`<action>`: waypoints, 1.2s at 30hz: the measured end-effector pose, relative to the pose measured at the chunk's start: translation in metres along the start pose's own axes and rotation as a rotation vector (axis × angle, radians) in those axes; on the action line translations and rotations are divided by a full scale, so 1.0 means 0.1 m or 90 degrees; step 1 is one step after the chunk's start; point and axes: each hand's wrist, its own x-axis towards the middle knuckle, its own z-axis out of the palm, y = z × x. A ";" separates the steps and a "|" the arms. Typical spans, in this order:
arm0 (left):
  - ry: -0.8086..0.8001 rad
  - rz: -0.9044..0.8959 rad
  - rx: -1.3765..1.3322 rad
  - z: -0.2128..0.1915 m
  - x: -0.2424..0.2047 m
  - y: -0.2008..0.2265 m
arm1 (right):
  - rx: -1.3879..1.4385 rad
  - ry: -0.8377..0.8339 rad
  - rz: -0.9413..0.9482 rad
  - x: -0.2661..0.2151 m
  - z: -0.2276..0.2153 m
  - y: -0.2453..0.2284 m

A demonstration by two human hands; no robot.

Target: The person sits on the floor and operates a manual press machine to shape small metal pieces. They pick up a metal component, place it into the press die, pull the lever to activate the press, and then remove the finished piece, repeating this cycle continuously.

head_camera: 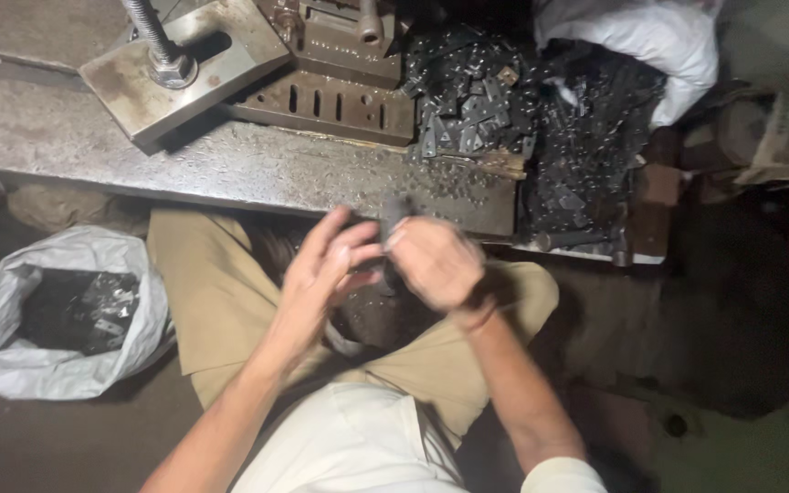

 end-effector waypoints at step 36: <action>0.123 0.020 -0.013 -0.24 -0.22 -0.12 | 0.073 -0.134 0.310 0.33 0.10 1.69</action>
